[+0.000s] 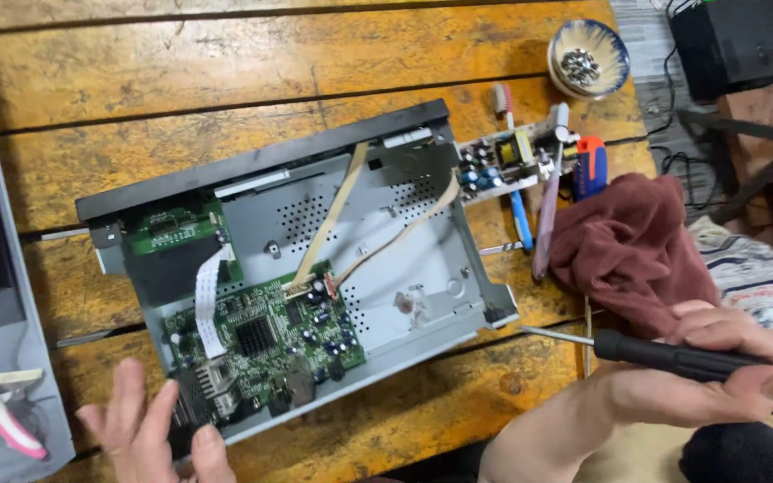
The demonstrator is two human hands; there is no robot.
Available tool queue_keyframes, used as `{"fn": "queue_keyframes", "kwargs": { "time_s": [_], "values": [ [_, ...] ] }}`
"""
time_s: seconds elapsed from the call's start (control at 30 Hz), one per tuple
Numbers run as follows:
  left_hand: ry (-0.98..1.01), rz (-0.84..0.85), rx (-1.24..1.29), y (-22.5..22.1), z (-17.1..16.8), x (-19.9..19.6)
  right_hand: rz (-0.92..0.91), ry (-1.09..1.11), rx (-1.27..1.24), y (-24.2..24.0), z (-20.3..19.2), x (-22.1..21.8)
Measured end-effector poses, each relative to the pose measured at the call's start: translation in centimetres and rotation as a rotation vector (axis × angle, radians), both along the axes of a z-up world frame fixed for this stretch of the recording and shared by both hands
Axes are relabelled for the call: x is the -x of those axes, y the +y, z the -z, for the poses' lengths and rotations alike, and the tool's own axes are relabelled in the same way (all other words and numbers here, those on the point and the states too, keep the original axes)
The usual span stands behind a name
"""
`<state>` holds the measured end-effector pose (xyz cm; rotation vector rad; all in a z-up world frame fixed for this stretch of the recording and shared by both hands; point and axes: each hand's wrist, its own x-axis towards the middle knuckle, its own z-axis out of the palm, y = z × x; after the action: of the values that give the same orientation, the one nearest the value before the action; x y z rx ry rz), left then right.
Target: Unscrewing and cleaning a circuit board from an electronic device using a screwdriver and a toothbrush
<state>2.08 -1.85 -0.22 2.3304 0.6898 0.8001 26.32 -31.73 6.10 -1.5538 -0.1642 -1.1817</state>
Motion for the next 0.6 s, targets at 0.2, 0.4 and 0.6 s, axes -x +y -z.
{"fn": "queue_keyframes", "kwargs": {
  "time_s": [0.2,0.4,0.6],
  "values": [
    [0.013,0.119,-0.503,-3.0,-2.6,-1.7,0.147,0.052,-0.079,-3.6,3.4,2.2],
    [-0.053,0.416,-0.702,-10.7,-4.5,-9.0,0.167,0.235,0.086,-5.9,6.7,5.3],
    [0.105,0.542,-0.741,-13.7,-6.8,-14.0,-0.017,0.44,-0.011,-6.3,8.7,6.3]
  ]
}}
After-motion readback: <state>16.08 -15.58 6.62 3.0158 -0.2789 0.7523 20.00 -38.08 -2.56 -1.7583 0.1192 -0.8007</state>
